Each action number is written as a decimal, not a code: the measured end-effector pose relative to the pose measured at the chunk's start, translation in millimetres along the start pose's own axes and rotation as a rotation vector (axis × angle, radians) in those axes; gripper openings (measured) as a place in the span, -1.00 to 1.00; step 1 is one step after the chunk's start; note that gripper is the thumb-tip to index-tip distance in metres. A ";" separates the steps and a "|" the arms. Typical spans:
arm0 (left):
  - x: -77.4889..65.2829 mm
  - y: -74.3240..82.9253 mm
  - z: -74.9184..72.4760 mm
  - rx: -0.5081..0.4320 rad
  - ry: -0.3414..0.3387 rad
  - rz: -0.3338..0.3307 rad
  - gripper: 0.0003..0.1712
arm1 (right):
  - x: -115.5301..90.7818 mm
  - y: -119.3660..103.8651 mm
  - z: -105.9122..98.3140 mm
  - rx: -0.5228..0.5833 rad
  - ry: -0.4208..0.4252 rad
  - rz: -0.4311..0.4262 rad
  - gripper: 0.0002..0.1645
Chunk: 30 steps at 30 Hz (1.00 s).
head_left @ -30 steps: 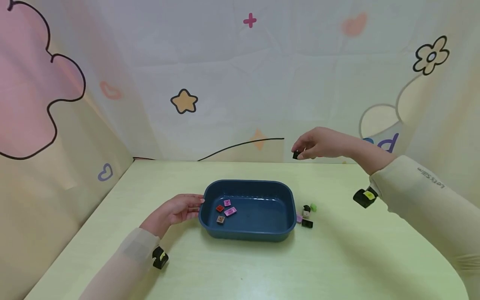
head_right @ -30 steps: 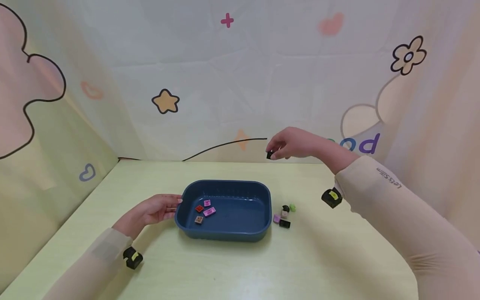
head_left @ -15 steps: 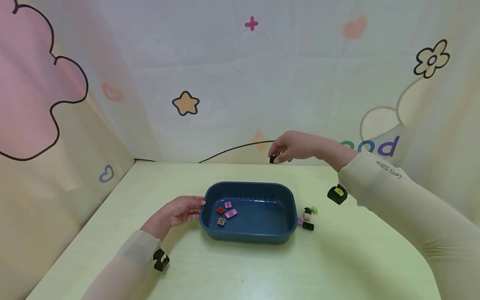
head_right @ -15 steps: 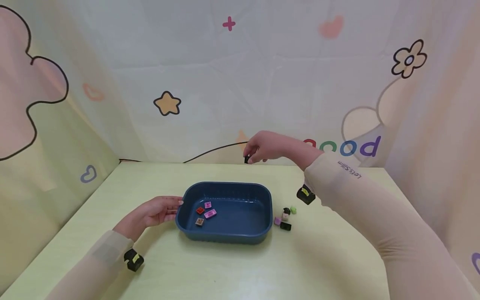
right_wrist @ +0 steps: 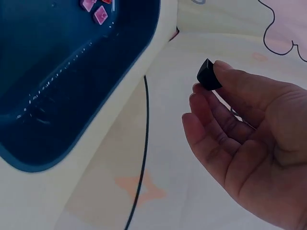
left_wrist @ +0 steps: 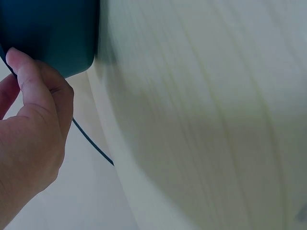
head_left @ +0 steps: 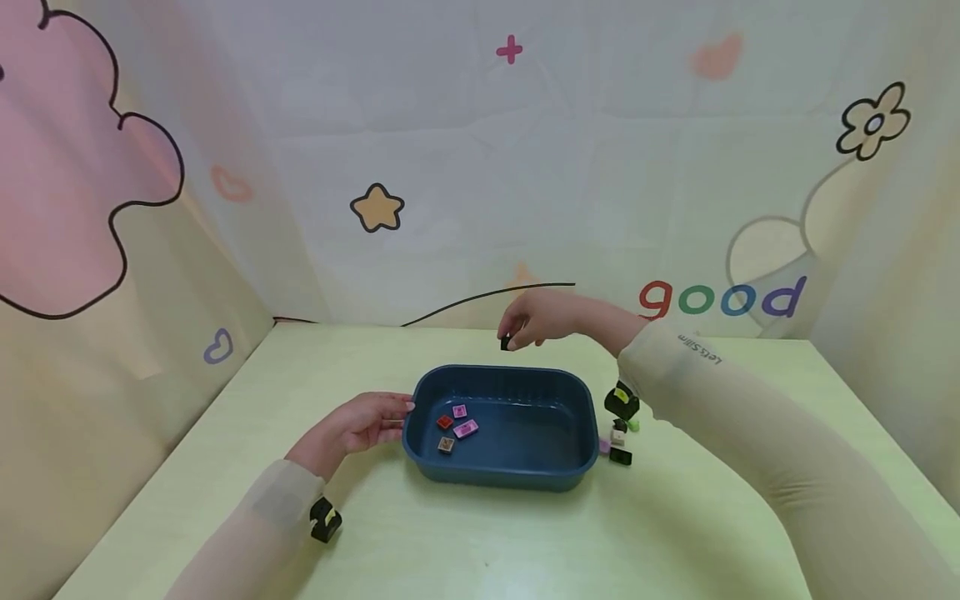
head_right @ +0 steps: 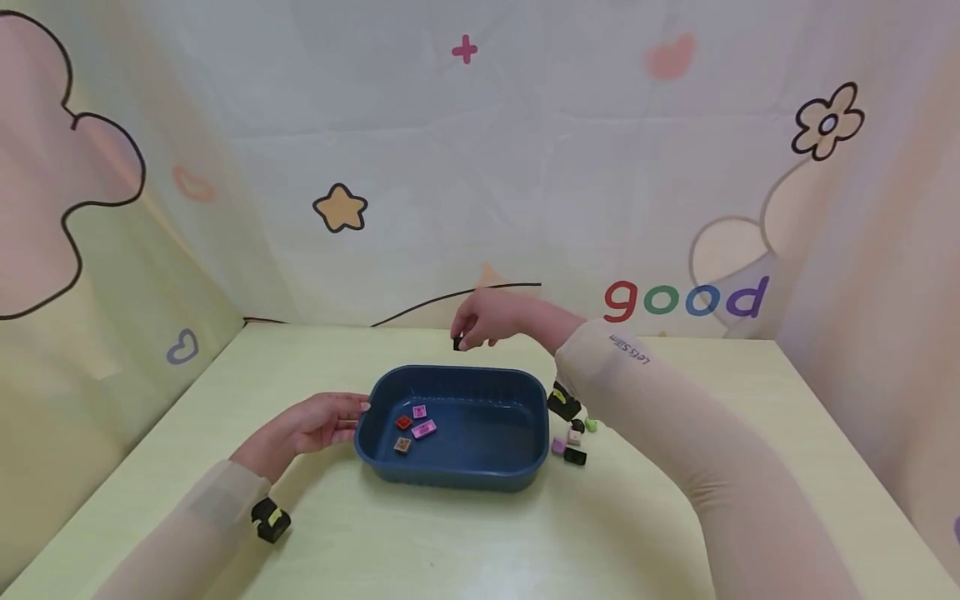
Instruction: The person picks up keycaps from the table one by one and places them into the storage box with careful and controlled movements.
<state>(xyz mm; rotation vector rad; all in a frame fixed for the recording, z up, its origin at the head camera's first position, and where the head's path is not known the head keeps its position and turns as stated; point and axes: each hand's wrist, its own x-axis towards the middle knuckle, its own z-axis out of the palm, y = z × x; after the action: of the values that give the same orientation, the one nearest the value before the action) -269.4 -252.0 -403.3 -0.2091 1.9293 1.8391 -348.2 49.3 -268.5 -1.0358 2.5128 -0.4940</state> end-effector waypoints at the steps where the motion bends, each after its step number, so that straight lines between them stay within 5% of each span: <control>1: 0.0 0.2 0.1 0.001 0.002 0.000 -0.42 | 3.0 1.3 3.5 -0.001 -0.001 -0.002 -0.65; 14: -0.7 -1.3 1.2 0.014 0.011 -0.020 -0.42 | 33.2 2.4 47.2 -0.026 -0.116 -0.007 -0.66; 30: 1.4 -1.1 1.4 0.013 0.024 -0.008 -0.43 | 57.2 5.4 76.1 -0.004 -0.187 0.022 -0.76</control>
<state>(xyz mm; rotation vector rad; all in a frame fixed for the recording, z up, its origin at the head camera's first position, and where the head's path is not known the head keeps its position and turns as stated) -269.9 -250.5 -404.9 -0.2353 1.9530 1.8259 -353.6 -1.8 -348.7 -1.0057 2.3589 -0.3674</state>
